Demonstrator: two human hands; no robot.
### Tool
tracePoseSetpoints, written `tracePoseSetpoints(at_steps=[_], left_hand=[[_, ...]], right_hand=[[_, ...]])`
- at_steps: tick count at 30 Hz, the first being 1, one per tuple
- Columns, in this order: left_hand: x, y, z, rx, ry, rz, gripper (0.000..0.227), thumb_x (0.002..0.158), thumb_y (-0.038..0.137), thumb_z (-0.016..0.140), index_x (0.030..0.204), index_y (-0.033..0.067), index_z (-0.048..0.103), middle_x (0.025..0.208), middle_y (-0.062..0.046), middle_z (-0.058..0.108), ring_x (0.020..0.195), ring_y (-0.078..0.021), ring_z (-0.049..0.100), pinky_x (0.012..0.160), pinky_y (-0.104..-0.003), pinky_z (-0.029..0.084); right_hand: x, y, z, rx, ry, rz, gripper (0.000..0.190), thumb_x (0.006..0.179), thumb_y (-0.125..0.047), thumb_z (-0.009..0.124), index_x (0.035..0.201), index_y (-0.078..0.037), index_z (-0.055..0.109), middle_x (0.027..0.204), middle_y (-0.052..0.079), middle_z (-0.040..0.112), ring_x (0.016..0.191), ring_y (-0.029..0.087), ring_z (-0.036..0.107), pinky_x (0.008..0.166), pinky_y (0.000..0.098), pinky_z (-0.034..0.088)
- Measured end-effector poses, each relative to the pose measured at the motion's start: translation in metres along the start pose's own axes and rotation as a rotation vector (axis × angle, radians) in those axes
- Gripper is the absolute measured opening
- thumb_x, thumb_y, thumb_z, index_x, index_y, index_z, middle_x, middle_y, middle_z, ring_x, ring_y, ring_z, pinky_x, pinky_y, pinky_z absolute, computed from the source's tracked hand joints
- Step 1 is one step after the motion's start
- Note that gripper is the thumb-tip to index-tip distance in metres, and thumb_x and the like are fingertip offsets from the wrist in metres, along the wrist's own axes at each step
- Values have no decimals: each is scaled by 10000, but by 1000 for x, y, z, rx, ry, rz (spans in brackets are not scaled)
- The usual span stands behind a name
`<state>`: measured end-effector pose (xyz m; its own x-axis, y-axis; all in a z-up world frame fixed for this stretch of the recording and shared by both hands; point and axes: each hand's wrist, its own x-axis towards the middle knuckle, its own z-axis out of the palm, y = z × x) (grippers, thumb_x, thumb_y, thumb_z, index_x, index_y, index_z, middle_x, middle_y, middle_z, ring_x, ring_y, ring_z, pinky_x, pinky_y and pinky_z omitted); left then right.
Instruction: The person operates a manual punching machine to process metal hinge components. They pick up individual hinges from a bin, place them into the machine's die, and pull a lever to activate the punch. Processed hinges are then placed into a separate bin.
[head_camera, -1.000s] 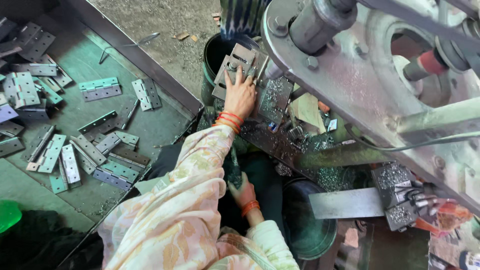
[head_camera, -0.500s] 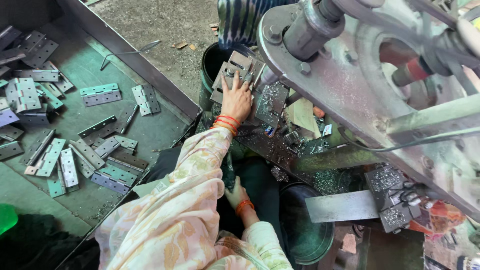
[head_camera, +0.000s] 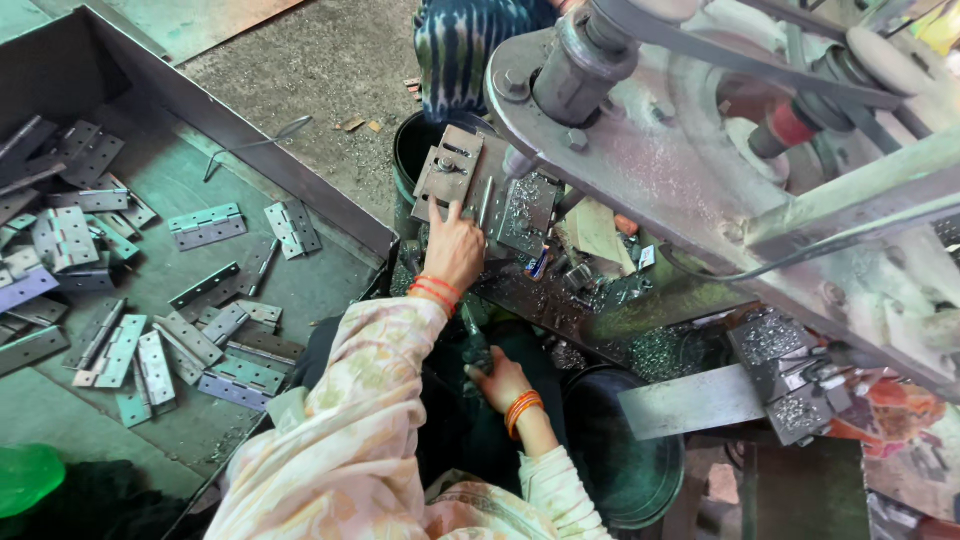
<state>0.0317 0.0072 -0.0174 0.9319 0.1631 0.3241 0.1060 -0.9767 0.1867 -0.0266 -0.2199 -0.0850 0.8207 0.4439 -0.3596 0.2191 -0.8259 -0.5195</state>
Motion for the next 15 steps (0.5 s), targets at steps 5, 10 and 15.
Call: tracePoseSetpoints(at_steps=[5, 10, 15], left_hand=[[-28, 2, -24, 12, 16, 15, 194, 912, 238, 637, 938, 101, 772, 1024, -33, 686, 1259, -327, 495, 1209, -699, 206], [-26, 5, -34, -60, 83, 12, 499, 763, 331, 709, 1184, 65, 708, 1277, -78, 617, 1328, -356, 413, 1117, -700, 237], [-23, 6, -28, 35, -9, 3, 589, 716, 355, 734, 1217, 50, 687, 1277, -84, 605, 1336, -360, 390, 1073, -706, 254]], right_hand=[[-3, -5, -1, 66, -14, 30, 511, 847, -413, 759, 1162, -29, 636, 1063, 221, 758, 1049, 386, 730, 911, 431, 568], [-6, -7, -1, 140, 11, -15, 454, 818, -381, 767, 1135, -68, 675, 1056, 184, 775, 1033, 348, 743, 907, 404, 565], [-1, -2, 2, 111, 28, -2, 466, 821, -379, 780, 1145, -62, 671, 1047, 180, 775, 1028, 335, 750, 897, 395, 574]])
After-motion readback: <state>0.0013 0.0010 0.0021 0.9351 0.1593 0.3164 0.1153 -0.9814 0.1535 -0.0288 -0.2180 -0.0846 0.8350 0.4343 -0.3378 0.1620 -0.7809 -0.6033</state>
